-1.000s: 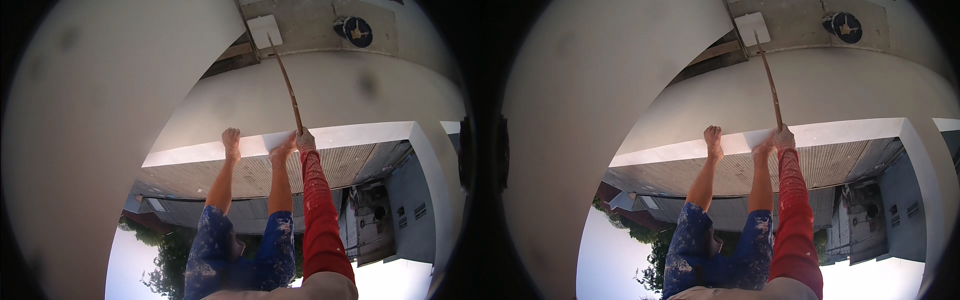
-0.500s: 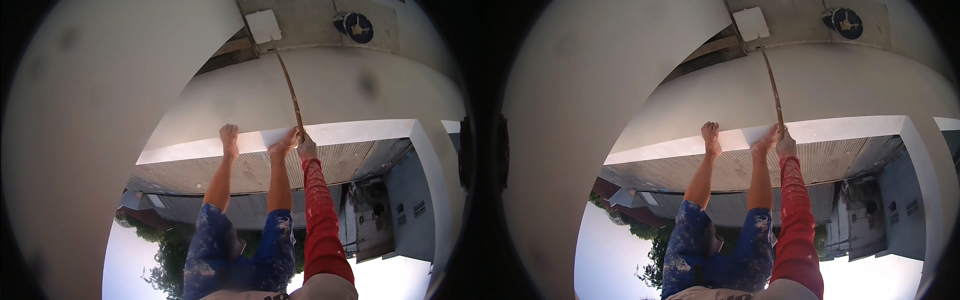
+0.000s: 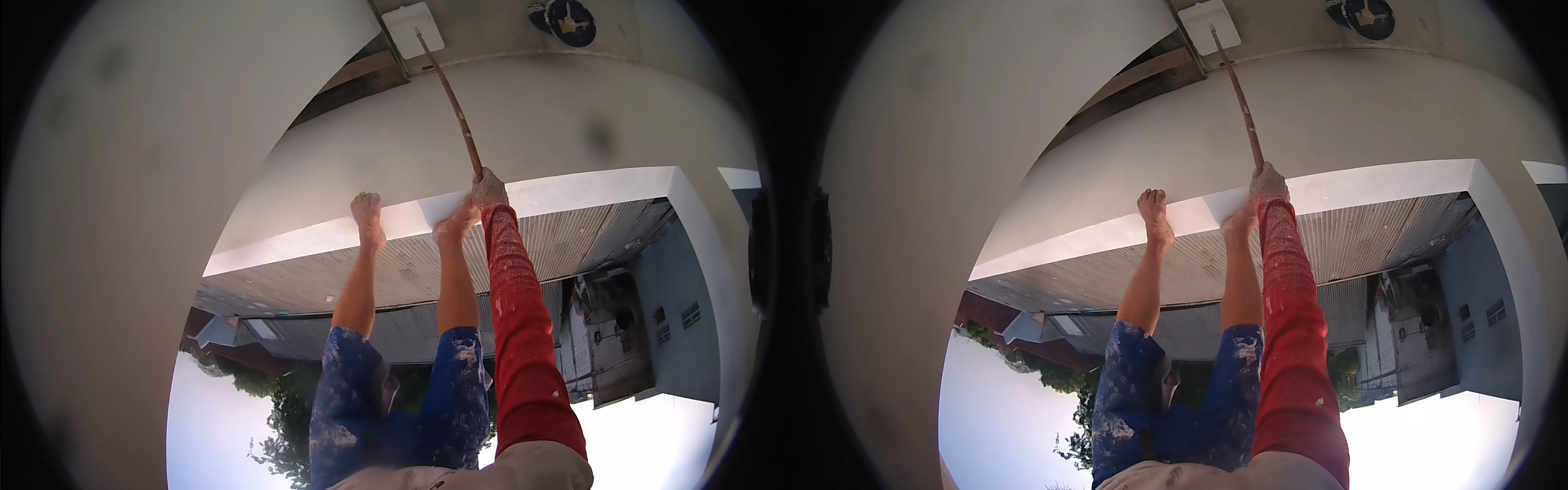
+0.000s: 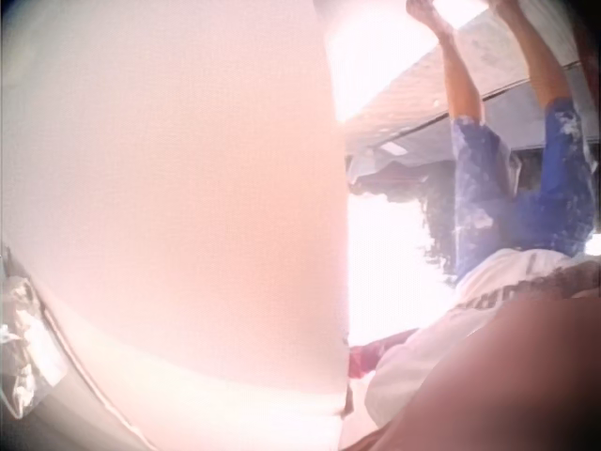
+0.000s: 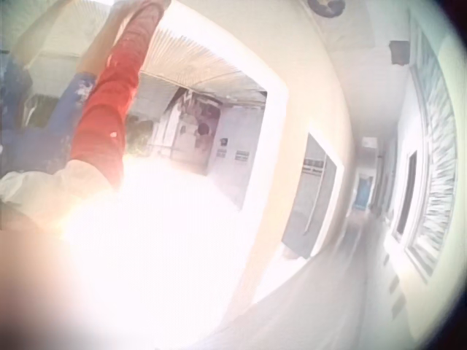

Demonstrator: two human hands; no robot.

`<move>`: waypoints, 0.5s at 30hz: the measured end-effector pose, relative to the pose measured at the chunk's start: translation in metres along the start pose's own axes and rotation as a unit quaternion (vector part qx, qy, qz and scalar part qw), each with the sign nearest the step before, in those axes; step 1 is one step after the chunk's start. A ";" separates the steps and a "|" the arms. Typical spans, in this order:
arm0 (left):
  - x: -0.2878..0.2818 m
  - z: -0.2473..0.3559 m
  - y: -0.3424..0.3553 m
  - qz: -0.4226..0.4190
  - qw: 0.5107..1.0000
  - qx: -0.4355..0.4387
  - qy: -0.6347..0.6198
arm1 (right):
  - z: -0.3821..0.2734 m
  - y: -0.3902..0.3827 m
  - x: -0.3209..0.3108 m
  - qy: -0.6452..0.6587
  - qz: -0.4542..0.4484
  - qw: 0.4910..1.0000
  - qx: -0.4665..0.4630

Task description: The person paints a white exterior wall using a long-handled paint roller. They repeatedly roll white paint onto the wall surface while standing barefoot on a narrow ledge.

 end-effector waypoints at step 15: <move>0.034 -0.012 -0.004 0.043 0.948 -0.204 -0.240 | 0.019 0.008 0.022 0.073 0.005 0.997 -0.001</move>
Point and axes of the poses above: each hand's wrist, its own y-axis towards the middle knuckle, its own x-axis out of the palm, z = x × y, the point moved 4 cm from there along y, towards the middle knuckle, and after that the axes turned 2 degrees about -y, right-handed, at the moved point
